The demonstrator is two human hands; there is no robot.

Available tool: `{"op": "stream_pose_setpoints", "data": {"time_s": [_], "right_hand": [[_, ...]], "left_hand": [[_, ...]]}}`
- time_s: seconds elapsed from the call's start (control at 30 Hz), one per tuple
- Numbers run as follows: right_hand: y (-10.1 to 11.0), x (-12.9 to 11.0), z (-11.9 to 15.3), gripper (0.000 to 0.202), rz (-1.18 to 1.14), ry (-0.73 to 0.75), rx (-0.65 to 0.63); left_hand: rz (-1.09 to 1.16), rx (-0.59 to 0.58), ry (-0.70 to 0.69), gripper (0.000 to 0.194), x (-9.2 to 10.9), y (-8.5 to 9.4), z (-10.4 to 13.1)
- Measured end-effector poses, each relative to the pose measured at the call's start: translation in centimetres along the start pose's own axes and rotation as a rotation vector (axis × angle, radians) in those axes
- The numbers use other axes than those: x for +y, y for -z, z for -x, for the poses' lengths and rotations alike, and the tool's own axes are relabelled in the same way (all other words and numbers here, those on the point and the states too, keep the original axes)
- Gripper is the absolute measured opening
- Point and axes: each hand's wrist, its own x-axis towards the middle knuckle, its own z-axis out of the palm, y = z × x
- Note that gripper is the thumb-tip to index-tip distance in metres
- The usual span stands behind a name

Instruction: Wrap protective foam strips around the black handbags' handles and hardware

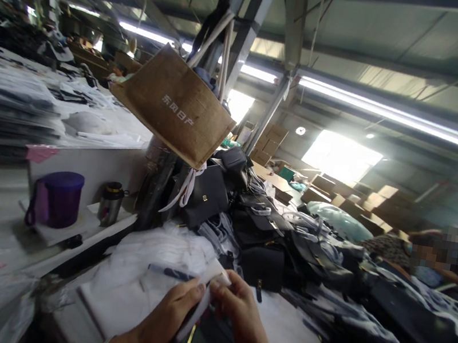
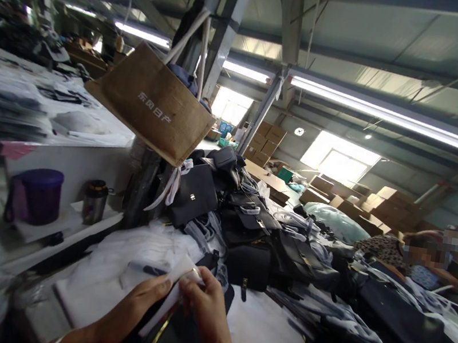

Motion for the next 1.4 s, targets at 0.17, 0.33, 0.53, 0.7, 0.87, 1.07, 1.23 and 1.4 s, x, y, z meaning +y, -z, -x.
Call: {"op": "stream_pose_setpoints", "data": {"time_s": [0.17, 0.33, 0.53, 0.7, 0.87, 1.07, 1.23, 1.4], "right_hand": [[0.4, -0.1, -0.7, 0.03, 0.053, -0.023, -0.067], [0.8, -0.8, -0.7, 0.03, 0.163, -0.023, -0.043], [2.3, -2.0, 0.1, 0.032, 0.105, -0.041, -0.21], [3.0, -1.9, 0.2, 0.029, 0.045, -0.115, -0.223], [2.6, -1.2, -0.3, 0.022, -0.007, -0.132, -0.11], [1.9, -1.3, -0.8, 0.018, -0.061, -0.141, -0.039], [2.1, -0.5, -0.8, 0.018, -0.132, -0.173, -0.013], [2.7, 0.9, -0.5, 0.025, -0.216, -0.185, -0.016]], "left_hand": [[-0.066, 0.047, -0.068, 0.041, -0.5, -0.6, -0.3], [-0.026, 0.114, -0.036, 0.042, -1.5, -1.2, -1.2], [-0.043, 0.083, -0.033, 0.041, -1.8, -0.9, -1.3], [-0.108, 0.087, -0.049, 0.038, -1.3, -1.2, -0.9], [-0.195, 0.16, -0.083, 0.042, -0.9, -1.8, -0.5], [-0.134, 0.183, -0.119, 0.042, -1.2, -2.0, -0.8], [-0.317, 0.162, -0.184, 0.028, -1.6, -1.5, -0.7], [-0.489, 0.039, -0.37, 0.021, -2.2, -0.8, -1.0]]}}
